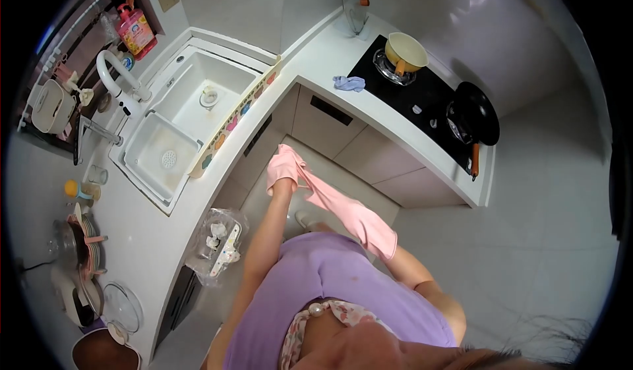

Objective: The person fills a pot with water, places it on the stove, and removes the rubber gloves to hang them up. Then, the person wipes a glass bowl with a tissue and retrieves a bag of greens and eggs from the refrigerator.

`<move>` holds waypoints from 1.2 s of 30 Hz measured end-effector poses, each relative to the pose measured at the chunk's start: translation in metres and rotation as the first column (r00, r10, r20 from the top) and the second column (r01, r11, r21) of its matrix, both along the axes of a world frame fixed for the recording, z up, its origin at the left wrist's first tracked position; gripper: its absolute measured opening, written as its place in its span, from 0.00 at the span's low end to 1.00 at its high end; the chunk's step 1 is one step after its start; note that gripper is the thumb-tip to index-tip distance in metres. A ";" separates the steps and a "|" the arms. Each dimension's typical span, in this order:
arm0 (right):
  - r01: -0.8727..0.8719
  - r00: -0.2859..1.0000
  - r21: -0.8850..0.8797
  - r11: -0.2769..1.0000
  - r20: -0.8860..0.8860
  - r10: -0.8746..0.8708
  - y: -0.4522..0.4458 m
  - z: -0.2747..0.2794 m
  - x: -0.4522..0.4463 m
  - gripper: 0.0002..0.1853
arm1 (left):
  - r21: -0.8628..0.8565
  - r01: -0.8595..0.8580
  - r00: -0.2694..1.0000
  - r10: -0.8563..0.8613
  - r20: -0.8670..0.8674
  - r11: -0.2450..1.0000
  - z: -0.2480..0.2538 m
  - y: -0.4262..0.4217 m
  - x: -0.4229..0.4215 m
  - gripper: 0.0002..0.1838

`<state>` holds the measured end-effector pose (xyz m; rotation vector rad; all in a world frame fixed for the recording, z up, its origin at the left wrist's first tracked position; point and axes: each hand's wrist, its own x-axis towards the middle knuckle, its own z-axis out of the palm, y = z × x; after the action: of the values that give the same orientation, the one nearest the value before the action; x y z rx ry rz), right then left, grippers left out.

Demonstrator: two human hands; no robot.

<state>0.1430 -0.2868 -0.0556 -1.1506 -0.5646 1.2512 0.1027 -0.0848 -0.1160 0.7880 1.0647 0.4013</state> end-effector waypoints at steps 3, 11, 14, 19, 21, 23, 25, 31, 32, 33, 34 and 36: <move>-0.095 0.984 -0.050 0.994 0.149 0.101 -0.019 0.004 0.009 0.25 | -0.037 0.044 0.982 -0.036 0.186 0.998 0.042 -0.009 -0.011 0.17; -0.200 0.950 0.102 0.974 0.263 0.168 -0.040 0.035 0.013 0.26 | 0.265 -0.179 0.980 0.146 0.138 0.948 0.047 0.082 -0.063 0.14; -0.185 0.947 -0.126 0.975 0.243 0.211 -0.014 -0.015 0.035 0.31 | 0.107 -0.271 0.897 0.211 0.388 0.957 0.089 0.050 -0.046 0.15; -0.151 0.879 -0.328 0.933 0.387 0.278 0.014 -0.097 0.035 0.45 | 0.336 -0.032 0.801 -0.177 0.572 0.941 0.118 0.055 -0.056 0.19; 0.050 0.934 -0.152 0.987 0.357 0.008 0.035 -0.102 0.025 0.48 | 0.314 -0.048 0.818 -0.143 0.557 0.948 0.118 0.058 -0.057 0.17; 0.190 0.935 -0.003 0.982 0.305 -0.180 0.053 -0.103 0.025 0.50 | 0.253 -0.083 0.839 -0.069 0.539 0.964 0.113 0.060 -0.058 0.16; 0.265 0.920 0.122 0.957 0.264 -0.289 0.068 -0.110 0.032 0.50 | 0.149 -0.136 0.857 0.041 0.514 0.979 0.106 0.061 -0.058 0.14; -0.025 0.743 -0.071 0.997 -0.668 -0.029 0.066 -0.142 0.044 0.23 | 0.130 -0.152 0.814 0.049 0.578 0.980 0.122 0.046 -0.068 0.18; -0.072 0.719 -0.084 0.994 -0.695 -0.007 0.066 -0.141 0.042 0.22 | 0.141 -0.130 0.799 0.019 0.601 0.981 0.118 0.047 -0.069 0.20; -0.090 0.740 -0.073 0.993 -0.672 0.017 0.070 -0.132 0.039 0.23 | 0.152 -0.108 0.784 -0.010 0.620 0.982 0.115 0.047 -0.070 0.23; -0.108 0.760 -0.062 0.992 -0.649 0.042 0.074 -0.118 0.035 0.23 | 0.123 -0.145 0.789 0.040 0.613 0.982 0.114 0.045 -0.071 0.23; -0.107 0.800 -0.042 0.993 -0.598 0.061 0.079 -0.108 0.033 0.25 | 0.071 -0.221 0.792 0.136 0.596 0.973 0.113 0.044 -0.071 0.23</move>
<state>0.1761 -0.2074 -0.1638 -0.7256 -0.0903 1.6299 0.0313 -0.0409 -0.0029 0.6188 0.5236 0.8324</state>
